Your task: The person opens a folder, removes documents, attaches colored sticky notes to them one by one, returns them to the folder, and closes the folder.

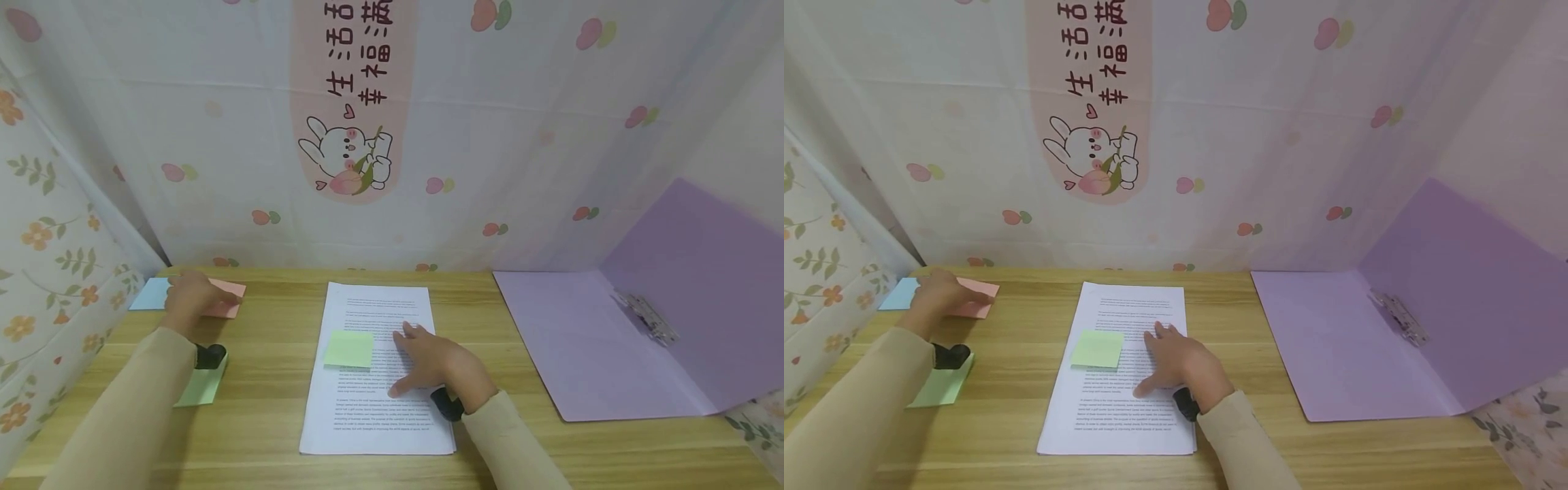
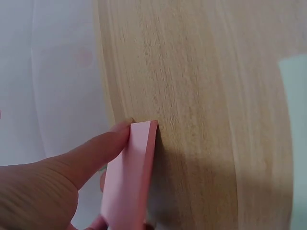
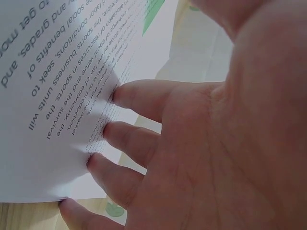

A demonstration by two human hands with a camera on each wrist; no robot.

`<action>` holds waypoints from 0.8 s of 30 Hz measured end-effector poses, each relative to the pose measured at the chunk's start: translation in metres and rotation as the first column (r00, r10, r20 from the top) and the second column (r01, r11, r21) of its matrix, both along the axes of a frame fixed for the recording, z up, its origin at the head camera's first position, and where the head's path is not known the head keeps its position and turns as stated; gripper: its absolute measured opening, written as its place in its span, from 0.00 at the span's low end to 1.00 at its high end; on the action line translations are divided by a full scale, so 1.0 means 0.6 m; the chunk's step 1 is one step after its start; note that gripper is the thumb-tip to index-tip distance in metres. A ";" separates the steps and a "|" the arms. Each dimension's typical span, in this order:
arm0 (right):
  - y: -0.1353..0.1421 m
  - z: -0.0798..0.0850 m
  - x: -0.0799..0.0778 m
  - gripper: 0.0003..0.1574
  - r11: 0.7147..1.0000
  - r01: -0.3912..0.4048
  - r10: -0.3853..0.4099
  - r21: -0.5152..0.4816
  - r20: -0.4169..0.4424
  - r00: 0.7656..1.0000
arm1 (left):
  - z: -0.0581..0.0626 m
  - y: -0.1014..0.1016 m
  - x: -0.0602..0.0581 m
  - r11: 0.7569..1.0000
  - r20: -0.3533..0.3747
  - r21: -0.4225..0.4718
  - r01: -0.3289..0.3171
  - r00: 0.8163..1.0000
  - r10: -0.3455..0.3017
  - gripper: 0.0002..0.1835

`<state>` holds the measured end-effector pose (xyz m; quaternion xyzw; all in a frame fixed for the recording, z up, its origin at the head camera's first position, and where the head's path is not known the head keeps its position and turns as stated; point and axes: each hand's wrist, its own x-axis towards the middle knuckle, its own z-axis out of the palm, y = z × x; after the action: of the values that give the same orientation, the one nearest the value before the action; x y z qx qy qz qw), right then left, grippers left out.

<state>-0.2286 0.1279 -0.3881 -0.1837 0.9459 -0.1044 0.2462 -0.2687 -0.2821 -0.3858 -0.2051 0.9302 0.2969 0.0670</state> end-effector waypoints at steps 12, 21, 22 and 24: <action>0.000 0.002 0.000 0.64 1.000 -0.013 0.013 -0.010 0.003 1.000 | -0.008 0.004 0.003 0.998 -0.123 -0.014 0.056 0.991 -0.058 0.36; -0.001 0.000 -0.001 0.65 1.000 -0.017 0.017 0.013 -0.014 1.000 | -0.016 -0.008 0.000 0.976 -0.134 0.156 0.153 0.982 -0.132 0.28; 0.000 0.000 0.000 0.65 1.000 -0.019 0.019 0.016 -0.014 1.000 | -0.016 -0.010 -0.001 0.975 -0.132 0.162 0.152 0.983 -0.131 0.28; 0.000 0.000 0.000 0.65 1.000 -0.021 0.021 0.019 -0.016 1.000 | -0.017 -0.011 -0.001 0.973 -0.142 0.159 0.169 0.979 -0.147 0.27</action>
<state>-0.2287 0.1277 -0.3882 -0.1923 0.9468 -0.0916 0.2411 -0.2690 -0.2886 -0.3960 -0.1042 0.9173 0.3814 0.0474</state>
